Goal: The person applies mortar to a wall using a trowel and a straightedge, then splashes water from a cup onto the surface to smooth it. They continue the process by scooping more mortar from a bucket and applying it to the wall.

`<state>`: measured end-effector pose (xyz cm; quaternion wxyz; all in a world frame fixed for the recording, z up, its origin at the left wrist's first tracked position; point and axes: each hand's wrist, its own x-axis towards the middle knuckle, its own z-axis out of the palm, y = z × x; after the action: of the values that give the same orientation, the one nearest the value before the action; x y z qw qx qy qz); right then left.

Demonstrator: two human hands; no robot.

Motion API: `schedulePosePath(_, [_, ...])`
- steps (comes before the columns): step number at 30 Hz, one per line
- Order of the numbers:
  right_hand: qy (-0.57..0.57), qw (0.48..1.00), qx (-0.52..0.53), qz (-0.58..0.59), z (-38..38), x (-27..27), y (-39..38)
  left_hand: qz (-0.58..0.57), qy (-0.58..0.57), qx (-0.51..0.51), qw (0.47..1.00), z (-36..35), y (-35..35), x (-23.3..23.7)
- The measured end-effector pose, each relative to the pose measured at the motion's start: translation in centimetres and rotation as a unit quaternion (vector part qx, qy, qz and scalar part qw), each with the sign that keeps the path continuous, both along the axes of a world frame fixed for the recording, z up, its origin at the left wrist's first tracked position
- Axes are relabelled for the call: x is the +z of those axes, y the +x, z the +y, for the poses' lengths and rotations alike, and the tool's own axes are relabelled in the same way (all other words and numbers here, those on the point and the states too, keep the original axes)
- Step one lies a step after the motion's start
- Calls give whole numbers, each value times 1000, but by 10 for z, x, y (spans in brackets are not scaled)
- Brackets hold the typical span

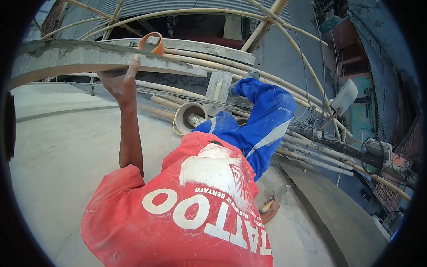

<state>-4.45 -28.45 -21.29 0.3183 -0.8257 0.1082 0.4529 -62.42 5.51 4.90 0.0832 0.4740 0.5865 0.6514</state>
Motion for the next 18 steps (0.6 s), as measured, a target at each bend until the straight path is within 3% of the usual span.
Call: schedulePosePath(18, [-10,999,31,10,9,5,5,28,-1,116,993,-36,-28,-11])
